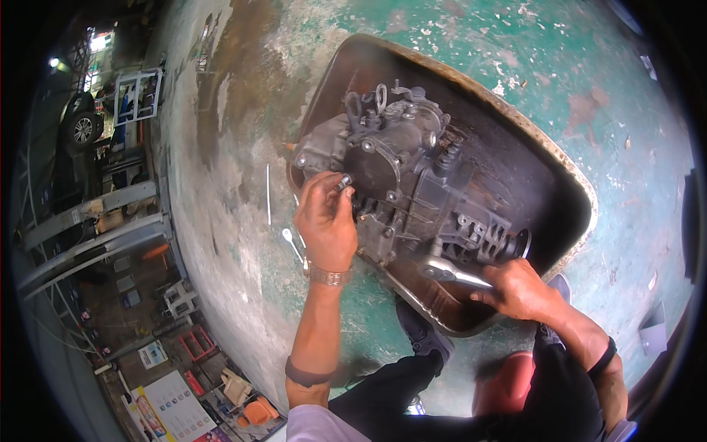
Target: The person uses a ratchet wrench to loosen and remove bolts from a small engine block placed in a metal tray. They repeatedly reposition the engine and adjust the tool to access different fasteners, then remove the loosened bolts by hand.
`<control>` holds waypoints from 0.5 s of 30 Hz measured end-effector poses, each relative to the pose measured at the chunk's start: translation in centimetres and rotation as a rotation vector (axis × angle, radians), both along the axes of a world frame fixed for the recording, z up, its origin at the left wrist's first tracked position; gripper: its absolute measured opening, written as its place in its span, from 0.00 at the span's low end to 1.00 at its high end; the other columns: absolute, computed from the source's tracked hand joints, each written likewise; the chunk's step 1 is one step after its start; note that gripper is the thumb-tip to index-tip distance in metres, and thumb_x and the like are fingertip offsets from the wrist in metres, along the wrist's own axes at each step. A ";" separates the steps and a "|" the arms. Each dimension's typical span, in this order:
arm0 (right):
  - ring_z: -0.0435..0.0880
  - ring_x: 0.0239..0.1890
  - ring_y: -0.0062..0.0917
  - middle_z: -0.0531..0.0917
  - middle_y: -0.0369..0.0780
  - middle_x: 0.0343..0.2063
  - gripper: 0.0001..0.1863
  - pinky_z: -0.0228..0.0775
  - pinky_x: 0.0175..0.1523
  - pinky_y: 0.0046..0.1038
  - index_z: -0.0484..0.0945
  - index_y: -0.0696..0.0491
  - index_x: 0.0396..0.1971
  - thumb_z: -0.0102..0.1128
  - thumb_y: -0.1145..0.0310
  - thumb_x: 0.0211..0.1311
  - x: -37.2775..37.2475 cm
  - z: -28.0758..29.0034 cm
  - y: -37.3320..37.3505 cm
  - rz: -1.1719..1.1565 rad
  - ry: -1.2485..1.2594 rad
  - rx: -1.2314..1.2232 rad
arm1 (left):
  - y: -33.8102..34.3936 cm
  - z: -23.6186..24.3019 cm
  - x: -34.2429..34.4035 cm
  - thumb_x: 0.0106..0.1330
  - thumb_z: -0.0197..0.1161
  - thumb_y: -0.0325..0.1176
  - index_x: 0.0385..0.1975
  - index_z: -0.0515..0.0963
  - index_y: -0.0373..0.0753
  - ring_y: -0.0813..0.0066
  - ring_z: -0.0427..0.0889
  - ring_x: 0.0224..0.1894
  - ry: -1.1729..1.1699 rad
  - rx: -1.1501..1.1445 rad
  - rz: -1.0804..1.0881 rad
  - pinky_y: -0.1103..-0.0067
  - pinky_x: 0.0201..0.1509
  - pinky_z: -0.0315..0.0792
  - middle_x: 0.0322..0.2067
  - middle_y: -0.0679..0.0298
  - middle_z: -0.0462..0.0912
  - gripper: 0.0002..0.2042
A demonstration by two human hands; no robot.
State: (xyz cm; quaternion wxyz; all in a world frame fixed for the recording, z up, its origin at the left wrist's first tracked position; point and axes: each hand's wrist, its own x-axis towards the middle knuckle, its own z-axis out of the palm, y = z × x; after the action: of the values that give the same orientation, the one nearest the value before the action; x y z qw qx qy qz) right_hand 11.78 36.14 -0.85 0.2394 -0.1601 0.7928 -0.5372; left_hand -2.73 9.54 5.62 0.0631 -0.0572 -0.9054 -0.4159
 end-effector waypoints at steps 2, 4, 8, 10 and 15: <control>0.80 0.24 0.46 0.78 0.48 0.17 0.12 0.70 0.30 0.42 0.77 0.57 0.25 0.67 0.64 0.54 0.0 0.0 0.0 -0.003 0.004 -0.008 | 0.0 0.0 0.0 0.58 0.61 0.14 0.38 0.78 0.30 0.77 0.79 0.37 0.008 -0.028 -0.011 0.82 0.38 0.76 0.41 0.60 0.79 0.09; 0.80 0.24 0.47 0.78 0.49 0.17 0.12 0.70 0.31 0.42 0.77 0.57 0.25 0.67 0.63 0.54 0.0 -0.1 0.0 0.000 0.003 -0.011 | 0.0 0.0 0.0 0.58 0.62 0.15 0.38 0.79 0.30 0.77 0.79 0.37 0.012 -0.044 -0.017 0.82 0.38 0.75 0.41 0.60 0.79 0.09; 0.80 0.25 0.47 0.78 0.49 0.17 0.13 0.70 0.31 0.43 0.77 0.57 0.25 0.67 0.63 0.54 0.1 -0.2 0.0 0.006 -0.007 -0.015 | -0.4 -0.3 -0.1 0.58 0.63 0.15 0.39 0.79 0.30 0.77 0.79 0.37 0.002 -0.031 -0.017 0.82 0.38 0.75 0.42 0.60 0.78 0.10; 0.80 0.25 0.47 0.78 0.49 0.17 0.13 0.70 0.31 0.43 0.77 0.57 0.26 0.67 0.63 0.54 0.1 -0.3 0.0 0.008 -0.008 -0.011 | -0.7 -0.6 -0.2 0.59 0.63 0.16 0.41 0.79 0.30 0.78 0.79 0.38 0.000 -0.027 -0.025 0.82 0.39 0.75 0.42 0.60 0.77 0.10; 0.80 0.25 0.47 0.78 0.50 0.17 0.13 0.70 0.31 0.43 0.77 0.58 0.26 0.67 0.62 0.54 0.1 -0.4 0.0 0.015 -0.013 -0.011 | -1.0 -1.5 0.1 0.63 0.62 0.18 0.47 0.76 0.29 0.78 0.79 0.38 -0.074 0.214 0.037 0.82 0.41 0.76 0.42 0.61 0.78 0.13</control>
State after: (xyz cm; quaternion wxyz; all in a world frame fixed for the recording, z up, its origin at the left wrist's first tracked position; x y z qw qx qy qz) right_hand 11.91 36.18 -1.21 0.2477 -0.1640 0.7871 -0.5405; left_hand -2.63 8.51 4.10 0.0430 -0.0183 -0.8585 -0.5107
